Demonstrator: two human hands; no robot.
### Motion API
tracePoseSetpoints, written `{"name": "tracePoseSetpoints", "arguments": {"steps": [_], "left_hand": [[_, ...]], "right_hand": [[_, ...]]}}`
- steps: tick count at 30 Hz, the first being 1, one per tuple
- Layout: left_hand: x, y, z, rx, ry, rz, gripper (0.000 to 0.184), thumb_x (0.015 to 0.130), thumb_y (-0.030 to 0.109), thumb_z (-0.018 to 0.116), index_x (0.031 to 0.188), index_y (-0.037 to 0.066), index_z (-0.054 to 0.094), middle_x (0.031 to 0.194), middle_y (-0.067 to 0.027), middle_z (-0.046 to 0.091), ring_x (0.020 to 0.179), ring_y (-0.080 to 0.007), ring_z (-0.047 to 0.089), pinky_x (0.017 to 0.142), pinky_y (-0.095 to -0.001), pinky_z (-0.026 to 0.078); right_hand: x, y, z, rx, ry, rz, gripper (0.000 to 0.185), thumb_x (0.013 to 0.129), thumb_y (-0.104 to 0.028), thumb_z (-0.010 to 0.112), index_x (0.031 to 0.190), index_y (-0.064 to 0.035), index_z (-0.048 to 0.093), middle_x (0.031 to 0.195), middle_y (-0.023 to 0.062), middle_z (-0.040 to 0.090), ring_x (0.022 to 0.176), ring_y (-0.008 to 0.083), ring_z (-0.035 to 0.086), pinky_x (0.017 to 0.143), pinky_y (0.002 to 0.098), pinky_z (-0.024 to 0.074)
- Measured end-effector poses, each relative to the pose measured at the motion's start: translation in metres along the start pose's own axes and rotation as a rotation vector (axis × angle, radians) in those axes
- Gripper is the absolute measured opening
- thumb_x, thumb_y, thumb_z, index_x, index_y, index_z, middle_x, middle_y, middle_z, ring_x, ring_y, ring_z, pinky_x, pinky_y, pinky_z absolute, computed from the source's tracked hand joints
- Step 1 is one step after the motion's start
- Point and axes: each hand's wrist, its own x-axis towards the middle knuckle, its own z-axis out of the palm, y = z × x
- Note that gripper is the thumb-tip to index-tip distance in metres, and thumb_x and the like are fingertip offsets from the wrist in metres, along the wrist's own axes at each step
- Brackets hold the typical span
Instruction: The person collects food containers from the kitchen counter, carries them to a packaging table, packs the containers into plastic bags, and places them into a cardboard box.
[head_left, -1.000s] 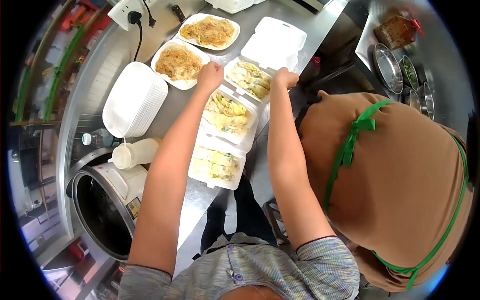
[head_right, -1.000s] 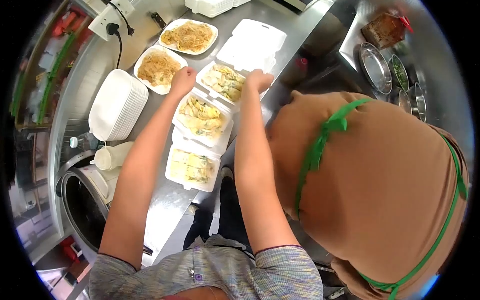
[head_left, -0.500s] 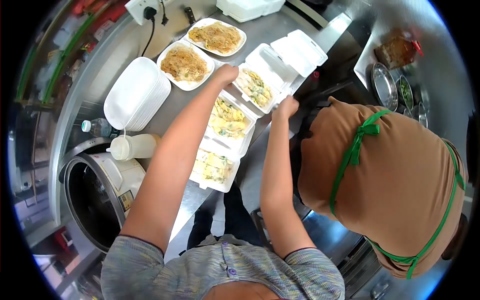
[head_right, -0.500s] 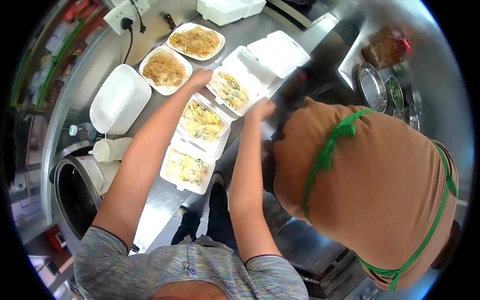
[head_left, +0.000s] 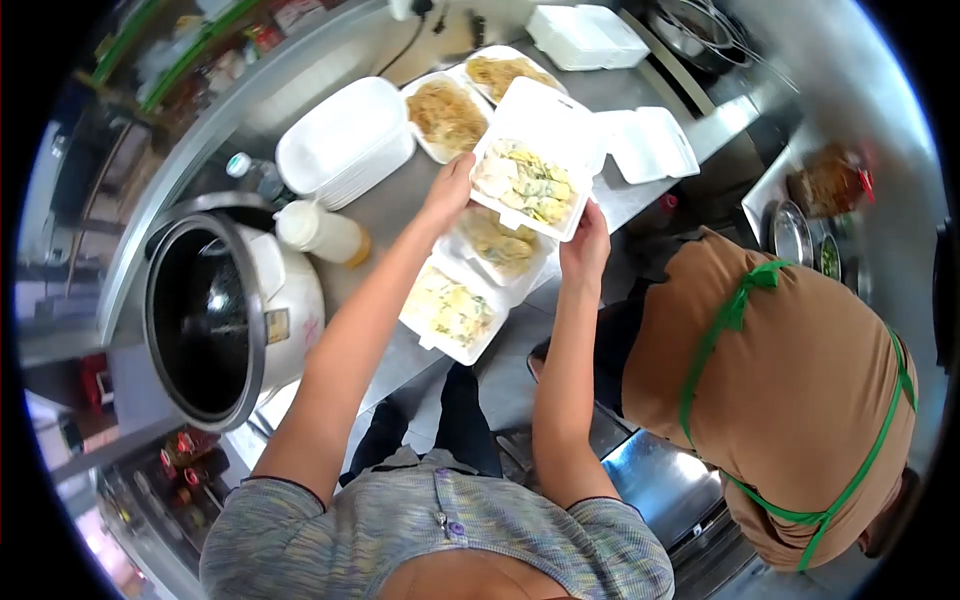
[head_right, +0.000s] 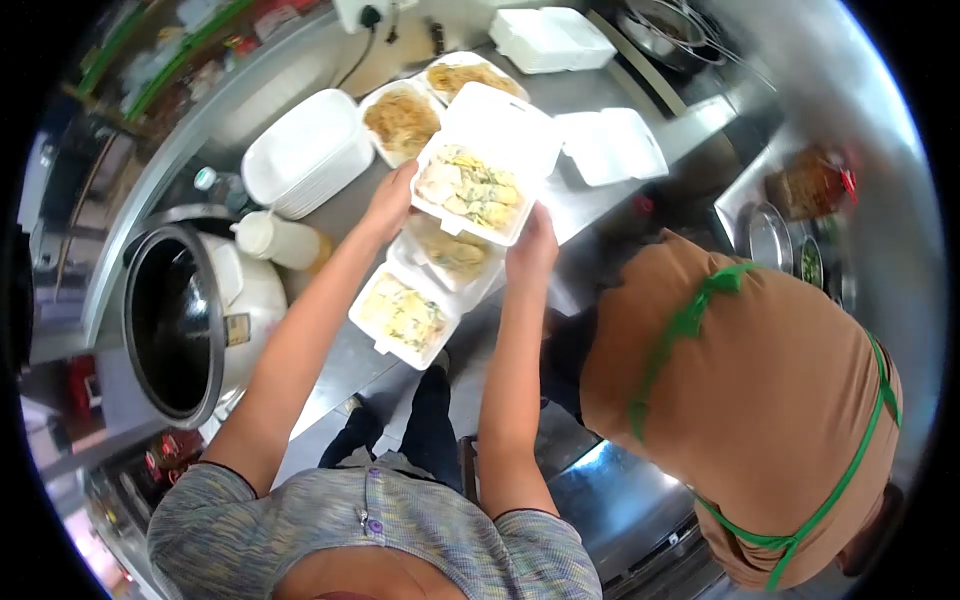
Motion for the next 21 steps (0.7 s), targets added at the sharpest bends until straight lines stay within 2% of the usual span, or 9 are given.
{"name": "tracePoseSetpoints", "arguments": {"steps": [2, 4, 6, 7, 11, 14, 17, 20, 21], "left_hand": [[-0.032, -0.011, -0.02, -0.262, 0.044, 0.068, 0.042, 0.094, 0.032, 0.036, 0.12, 0.001, 0.044, 0.109, -0.007, 0.056, 0.095, -0.0169, 0.057, 0.079, -0.0334, 0.047], [-0.073, -0.021, -0.032, -0.33, 0.132, 0.192, 0.042, 0.094, 0.032, 0.036, 0.121, 0.001, 0.043, 0.111, -0.0075, 0.054, 0.098, -0.0171, 0.055, 0.083, -0.033, 0.046], [-0.115, -0.028, -0.04, -0.399, 0.211, 0.317, 0.043, 0.095, 0.031, 0.034, 0.124, 0.0, 0.04, 0.117, -0.0088, 0.051, 0.106, -0.0174, 0.051, 0.091, -0.0315, 0.041], [-0.149, -0.017, -0.04, -0.425, 0.156, 0.365, 0.042, 0.095, 0.03, 0.033, 0.125, 0.0, 0.038, 0.12, -0.0093, 0.049, 0.109, -0.0176, 0.05, 0.092, -0.0314, 0.04], [-0.271, 0.007, -0.052, -0.548, 0.058, 0.394, 0.041, 0.096, 0.025, 0.03, 0.129, 0.001, 0.032, 0.127, -0.01, 0.043, 0.117, -0.0185, 0.042, 0.098, -0.0318, 0.034], [-0.348, 0.01, -0.083, -0.626, -0.012, 0.441, 0.039, 0.095, 0.03, 0.03, 0.121, 0.003, 0.04, 0.118, -0.0076, 0.048, 0.11, -0.0166, 0.045, 0.094, -0.032, 0.036], [-0.394, 0.0, -0.167, -0.473, -0.023, 0.517, 0.042, 0.092, 0.043, 0.031, 0.105, 0.008, 0.051, 0.104, -0.0049, 0.054, 0.096, -0.0153, 0.049, 0.082, -0.0335, 0.038], [-0.44, 0.03, -0.238, -0.731, 0.09, 0.259, 0.05, 0.092, 0.042, 0.032, 0.115, 0.001, 0.049, 0.115, -0.0103, 0.053, 0.105, -0.0206, 0.051, 0.087, -0.0374, 0.043], [-0.456, 0.023, -0.263, -0.463, 0.087, 0.287, 0.05, 0.092, 0.041, 0.036, 0.118, 0.001, 0.047, 0.119, -0.012, 0.051, 0.109, -0.0216, 0.049, 0.087, -0.0381, 0.043]], "right_hand": [[-0.045, 0.007, 0.025, 0.126, -0.272, 0.064, 0.042, 0.084, -0.008, 0.046, 0.125, 0.0015, 0.039, 0.125, 0.0114, 0.046, 0.116, 0.0242, 0.044, 0.094, 0.0396, 0.0381], [-0.085, 0.03, 0.022, -0.117, -0.381, 0.067, 0.054, 0.079, -0.005, 0.05, 0.131, -0.0032, 0.033, 0.133, 0.0104, 0.039, 0.124, 0.0267, 0.035, 0.1, 0.044, 0.0314], [-0.146, 0.046, 0.053, -0.094, -0.447, 0.093, 0.064, 0.075, -0.006, 0.054, 0.134, -0.0056, 0.03, 0.137, 0.0099, 0.034, 0.127, 0.0277, 0.03, 0.103, 0.0464, 0.0256], [-0.165, 0.053, 0.059, -0.03, -0.607, 0.141, 0.065, 0.078, -0.014, 0.057, 0.136, -0.007, 0.027, 0.139, 0.0096, 0.032, 0.128, 0.0281, 0.029, 0.104, 0.0456, 0.0238], [-0.227, 0.071, 0.086, 0.179, -0.564, 0.203, 0.052, 0.086, -0.024, 0.052, 0.13, -0.0019, 0.035, 0.125, 0.0112, 0.047, 0.111, 0.0231, 0.049, 0.089, 0.0334, 0.0438], [-0.278, 0.086, 0.106, 0.103, -0.516, 0.159, 0.051, 0.086, -0.024, 0.052, 0.129, -0.0017, 0.036, 0.124, 0.0113, 0.047, 0.11, 0.0227, 0.049, 0.088, 0.033, 0.0444], [-0.33, 0.116, 0.123, 0.047, -0.568, 0.191, 0.051, 0.086, -0.024, 0.052, 0.128, -0.0015, 0.036, 0.123, 0.0114, 0.048, 0.109, 0.0223, 0.05, 0.087, 0.0326, 0.045], [-0.375, 0.165, 0.14, -0.024, -0.651, 0.312, 0.05, 0.086, -0.025, 0.052, 0.128, -0.0012, 0.037, 0.122, 0.0115, 0.048, 0.108, 0.022, 0.051, 0.086, 0.0323, 0.0456], [-0.392, 0.183, 0.145, -0.055, -0.675, 0.368, 0.05, 0.086, -0.025, 0.052, 0.128, -0.0011, 0.037, 0.122, 0.0116, 0.048, 0.107, 0.0219, 0.051, 0.086, 0.0322, 0.0458]]}}
